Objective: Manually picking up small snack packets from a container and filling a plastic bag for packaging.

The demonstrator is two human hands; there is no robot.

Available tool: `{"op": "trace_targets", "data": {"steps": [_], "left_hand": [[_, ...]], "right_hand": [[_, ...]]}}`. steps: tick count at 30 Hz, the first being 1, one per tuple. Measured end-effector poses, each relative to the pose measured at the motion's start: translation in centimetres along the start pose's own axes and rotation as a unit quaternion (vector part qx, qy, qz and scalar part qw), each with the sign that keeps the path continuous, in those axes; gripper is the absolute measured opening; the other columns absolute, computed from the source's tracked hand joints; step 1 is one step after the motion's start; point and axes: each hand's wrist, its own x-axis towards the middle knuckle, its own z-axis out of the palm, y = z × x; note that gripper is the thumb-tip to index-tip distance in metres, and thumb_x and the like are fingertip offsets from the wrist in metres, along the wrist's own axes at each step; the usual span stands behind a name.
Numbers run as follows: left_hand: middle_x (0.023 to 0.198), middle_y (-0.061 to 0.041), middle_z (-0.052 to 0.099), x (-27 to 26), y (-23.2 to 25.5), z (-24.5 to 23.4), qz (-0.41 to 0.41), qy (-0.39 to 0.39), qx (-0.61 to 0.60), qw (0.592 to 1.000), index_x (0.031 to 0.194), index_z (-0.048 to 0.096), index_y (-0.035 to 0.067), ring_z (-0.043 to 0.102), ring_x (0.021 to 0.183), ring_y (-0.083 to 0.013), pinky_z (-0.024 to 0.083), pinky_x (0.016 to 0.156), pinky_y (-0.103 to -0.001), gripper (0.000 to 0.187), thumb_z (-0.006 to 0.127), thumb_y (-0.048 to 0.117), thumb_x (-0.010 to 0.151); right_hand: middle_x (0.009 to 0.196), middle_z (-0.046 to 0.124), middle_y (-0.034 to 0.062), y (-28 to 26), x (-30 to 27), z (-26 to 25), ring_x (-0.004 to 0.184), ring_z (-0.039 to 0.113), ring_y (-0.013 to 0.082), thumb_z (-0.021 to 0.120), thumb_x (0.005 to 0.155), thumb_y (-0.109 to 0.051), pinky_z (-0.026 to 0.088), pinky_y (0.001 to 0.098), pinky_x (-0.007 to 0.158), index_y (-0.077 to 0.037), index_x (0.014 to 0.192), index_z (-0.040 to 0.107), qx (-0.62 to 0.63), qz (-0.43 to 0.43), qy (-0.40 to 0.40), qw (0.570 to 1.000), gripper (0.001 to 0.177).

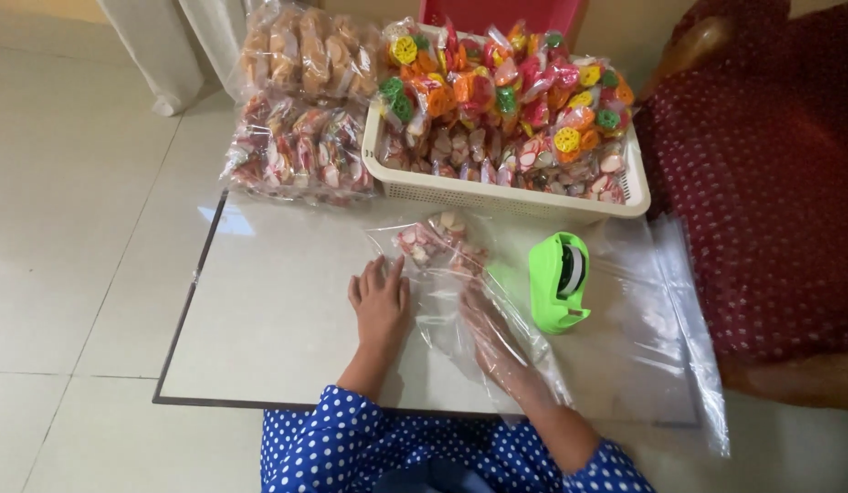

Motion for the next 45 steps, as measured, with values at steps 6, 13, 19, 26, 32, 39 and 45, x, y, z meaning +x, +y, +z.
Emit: {"op": "trace_targets", "data": {"steps": [6, 13, 19, 26, 32, 39, 45], "left_hand": [[0.158, -0.013, 0.035, 0.0, 1.0, -0.9, 0.001, -0.041, 0.032, 0.999, 0.152, 0.043, 0.026, 0.024, 0.150, -0.0319, -0.003, 0.120, -0.065, 0.051, 0.025, 0.035, 0.105], [0.157, -0.013, 0.037, -0.2, -0.5, 0.6, 0.031, 0.031, -0.027, 0.999, 0.152, 0.043, 0.023, 0.023, 0.150, -0.0345, 0.002, 0.121, -0.061, 0.050, 0.034, 0.034, 0.104], [0.150, -0.002, 0.041, -0.8, -0.8, 0.9, 0.083, 0.057, -0.032, 0.994, 0.144, 0.052, 0.038, 0.028, 0.149, -0.0288, 0.010, 0.123, -0.059, 0.042, 0.041, 0.046, 0.104], [0.144, 0.000, 0.043, -0.8, -0.8, 0.5, 0.110, 0.056, -0.038, 0.992, 0.137, 0.057, 0.039, 0.032, 0.146, -0.0281, 0.014, 0.122, -0.061, 0.040, 0.044, 0.052, 0.101], [0.143, 0.000, 0.045, -0.4, -1.1, 0.9, 0.119, 0.050, -0.052, 0.990, 0.136, 0.056, 0.039, 0.032, 0.146, -0.0270, 0.012, 0.122, -0.060, 0.041, 0.042, 0.055, 0.101], [0.119, -0.001, 0.055, -2.9, 2.0, -1.3, 0.246, 0.111, -0.162, 0.949, 0.124, 0.062, 0.028, 0.051, 0.119, -0.0236, 0.038, 0.109, -0.045, 0.029, 0.052, 0.038, 0.099], [0.108, -0.007, 0.051, -11.8, 13.5, -7.6, 0.428, -0.032, -0.252, 0.867, 0.116, 0.061, 0.015, 0.045, 0.105, -0.0242, 0.034, 0.097, -0.044, 0.058, 0.049, 0.066, 0.093]], "right_hand": [[0.170, 0.014, 0.0050, 0.4, -10.6, -8.0, 0.156, 0.016, 0.0184, 0.034, 0.106, -0.023, 0.007, 0.0326, 0.127, -0.017, 0.159, 0.027, -0.577, -0.070, -0.136, 0.802, 0.054], [0.133, 0.069, 0.0060, -16.4, -19.0, -5.2, 0.124, 0.064, 0.0188, 0.062, 0.096, -0.022, 0.046, 0.0356, 0.108, -0.014, 0.125, 0.069, -0.502, -0.037, -0.271, 0.820, 0.032], [0.094, 0.079, 0.0147, -20.8, -3.2, -3.8, 0.090, 0.076, 0.0219, 0.073, 0.091, -0.014, 0.060, 0.0369, 0.085, -0.005, 0.112, 0.078, -0.460, -0.196, 0.034, 0.865, 0.023], [0.105, 0.068, -0.0082, -16.1, 26.5, -11.6, 0.104, 0.070, 0.0204, 0.073, 0.075, -0.066, 0.057, 0.0452, 0.086, -0.036, 0.113, 0.071, -0.615, -0.133, 0.353, 0.692, 0.048], [0.125, 0.064, 0.0178, -16.3, 28.5, -9.9, 0.119, 0.062, 0.0391, 0.070, 0.089, -0.045, 0.046, 0.0551, 0.095, -0.005, 0.136, 0.056, -0.633, -0.037, 0.401, 0.661, 0.064], [0.094, 0.069, 0.0247, -18.4, 16.4, -4.5, 0.098, 0.068, 0.0464, 0.076, 0.090, -0.018, 0.053, 0.0517, 0.086, -0.001, 0.097, 0.071, -0.492, -0.362, 0.319, 0.725, 0.019], [0.093, 0.061, 0.0057, -18.4, -0.5, -5.7, 0.082, 0.064, 0.0171, 0.065, 0.092, -0.016, 0.062, 0.0319, 0.064, -0.010, 0.093, 0.053, -0.184, -0.276, 0.243, 0.911, 0.013]]}}
